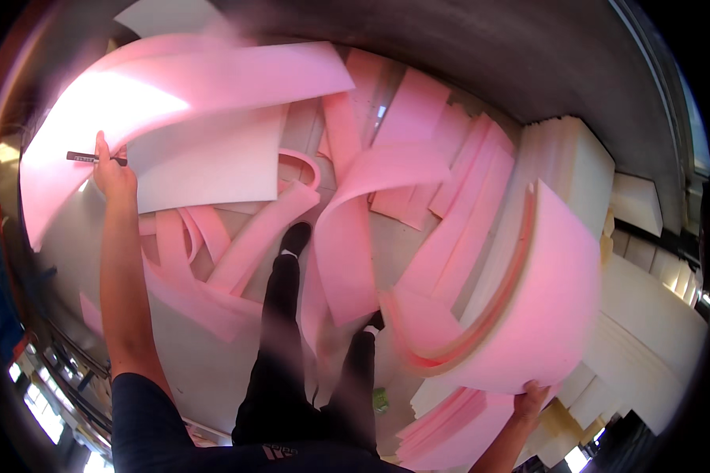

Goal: The person gathers pink foam sheets from the floor, places them on a cutting table, and uses a straightedge and marker to measure and mark cut lines. The person then uses a manual guillotine-style cutter to slice the foam into smaller rectangular pieces, repeating the process for multiple sheets.

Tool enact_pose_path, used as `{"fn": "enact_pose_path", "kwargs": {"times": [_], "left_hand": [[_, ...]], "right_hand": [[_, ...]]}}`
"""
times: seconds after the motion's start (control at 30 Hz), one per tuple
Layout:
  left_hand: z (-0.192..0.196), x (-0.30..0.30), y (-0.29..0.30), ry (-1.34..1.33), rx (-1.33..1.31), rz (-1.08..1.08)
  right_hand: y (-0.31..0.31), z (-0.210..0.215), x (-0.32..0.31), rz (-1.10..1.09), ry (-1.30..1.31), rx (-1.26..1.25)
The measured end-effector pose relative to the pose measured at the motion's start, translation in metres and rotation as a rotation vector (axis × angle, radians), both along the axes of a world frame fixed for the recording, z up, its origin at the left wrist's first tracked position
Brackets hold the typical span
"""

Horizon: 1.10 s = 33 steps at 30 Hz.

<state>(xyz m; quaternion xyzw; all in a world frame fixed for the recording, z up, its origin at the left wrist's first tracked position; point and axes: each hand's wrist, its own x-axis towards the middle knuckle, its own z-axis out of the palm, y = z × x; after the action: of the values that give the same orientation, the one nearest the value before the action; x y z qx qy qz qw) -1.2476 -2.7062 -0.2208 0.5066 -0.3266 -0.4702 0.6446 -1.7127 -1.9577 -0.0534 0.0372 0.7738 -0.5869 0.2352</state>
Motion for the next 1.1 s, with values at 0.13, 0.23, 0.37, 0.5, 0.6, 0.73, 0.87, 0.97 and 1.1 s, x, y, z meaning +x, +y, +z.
{"fn": "enact_pose_path", "kwargs": {"times": [0.13, 0.23, 0.37, 0.5, 0.6, 0.73, 0.87, 0.97, 1.1], "left_hand": [[0.003, -0.024, 0.009, -0.127, 0.059, 0.061], [0.002, -0.029, 0.010, -0.134, 0.085, 0.060], [-0.002, -0.028, 0.005, -0.141, 0.092, 0.030], [0.001, -0.033, 0.012, -0.139, 0.141, 0.016], [0.002, -0.034, 0.017, -0.121, 0.134, -0.010], [-0.002, -0.032, 0.018, -0.125, 0.101, -0.065], [-0.013, -0.033, 0.021, -0.171, 0.110, -0.158], [-0.008, -0.029, 0.029, -0.295, 0.146, -0.167], [-0.034, -0.024, 0.044, -0.370, 0.222, -0.129]], "right_hand": [[0.050, 0.055, -0.010, 0.065, 0.179, 0.044], [0.074, 0.075, -0.016, 0.104, 0.210, 0.138], [0.062, 0.085, -0.022, -0.069, 0.312, 0.173], [0.083, 0.077, -0.082, -0.132, 0.274, 0.361], [0.030, 0.051, -0.140, -0.166, 0.266, 0.386], [-0.082, -0.036, -0.252, 0.327, 0.202, 0.390], [-0.130, -0.174, -0.290, 0.205, 0.664, 1.248], [-0.177, -0.280, -0.186, 0.513, 0.565, 0.970], [-0.183, -0.384, -0.047, 0.775, 0.211, 0.905]]}}
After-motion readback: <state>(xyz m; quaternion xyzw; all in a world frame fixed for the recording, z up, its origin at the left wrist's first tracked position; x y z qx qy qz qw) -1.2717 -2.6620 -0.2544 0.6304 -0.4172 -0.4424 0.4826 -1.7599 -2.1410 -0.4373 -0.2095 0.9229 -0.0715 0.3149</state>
